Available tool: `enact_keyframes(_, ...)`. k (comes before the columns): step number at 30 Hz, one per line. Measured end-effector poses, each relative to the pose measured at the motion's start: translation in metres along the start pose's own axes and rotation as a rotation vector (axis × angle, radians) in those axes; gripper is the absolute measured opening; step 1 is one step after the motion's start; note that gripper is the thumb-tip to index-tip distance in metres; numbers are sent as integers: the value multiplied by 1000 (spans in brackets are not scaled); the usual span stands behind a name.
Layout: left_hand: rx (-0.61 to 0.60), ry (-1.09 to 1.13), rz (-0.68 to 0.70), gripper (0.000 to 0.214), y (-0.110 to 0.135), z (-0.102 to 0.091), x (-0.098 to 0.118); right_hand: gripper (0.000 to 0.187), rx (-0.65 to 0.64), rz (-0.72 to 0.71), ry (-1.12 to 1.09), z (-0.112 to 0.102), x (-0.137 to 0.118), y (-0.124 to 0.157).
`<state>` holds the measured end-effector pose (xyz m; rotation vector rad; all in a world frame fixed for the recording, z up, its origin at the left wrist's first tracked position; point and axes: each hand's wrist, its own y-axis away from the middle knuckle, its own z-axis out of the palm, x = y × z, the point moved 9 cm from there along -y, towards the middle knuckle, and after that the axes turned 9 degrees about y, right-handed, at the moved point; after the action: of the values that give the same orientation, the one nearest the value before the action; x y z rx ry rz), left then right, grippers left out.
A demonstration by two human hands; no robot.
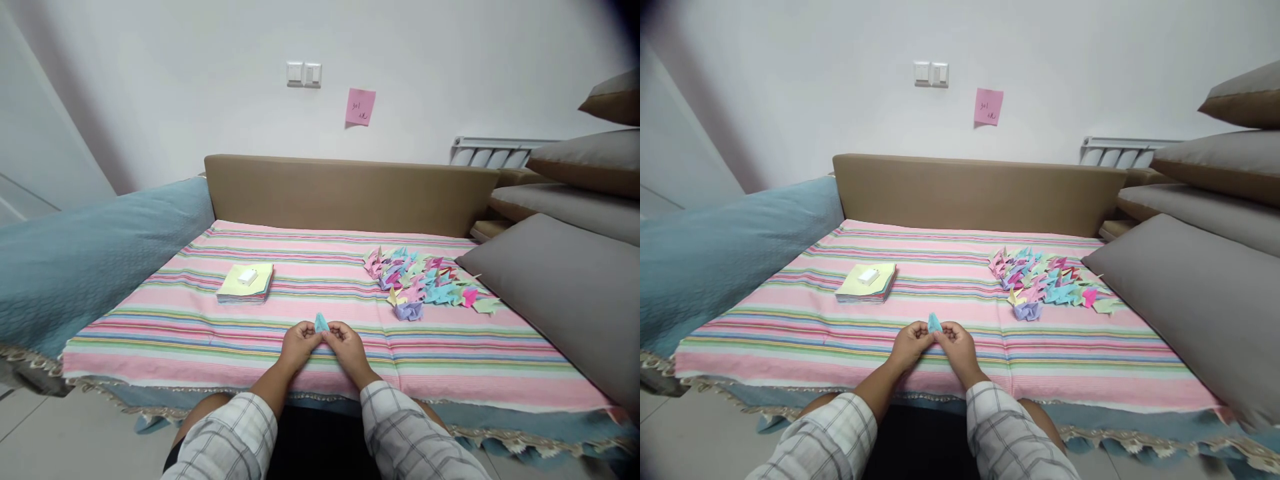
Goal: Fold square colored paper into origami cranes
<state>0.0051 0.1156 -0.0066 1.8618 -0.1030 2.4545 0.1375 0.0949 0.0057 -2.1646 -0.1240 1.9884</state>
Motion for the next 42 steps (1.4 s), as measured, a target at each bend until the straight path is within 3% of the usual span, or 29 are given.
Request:
enact_keyframes(7, -165, 138, -73, 37, 7, 8, 1, 37, -55, 179, -154, 8, 15, -12)
enact_keyframes(21, -192, 45, -36, 33, 7, 8, 3, 35, -96, 197, -275, 6, 17, -4)
enact_keyframes(31, 30, -22, 69, 24, 1, -3, 3, 35, -130, 99, -169, 11, 13, -2)
enact_keyframes(38, -48, -65, 99, 26, 4, -2, 8, 33, -127, 140, -195, 8, 20, -3)
enact_keyframes(42, -27, -68, 158, 21, 5, -5, 16, 33, -134, 147, -224, 8, 17, -3)
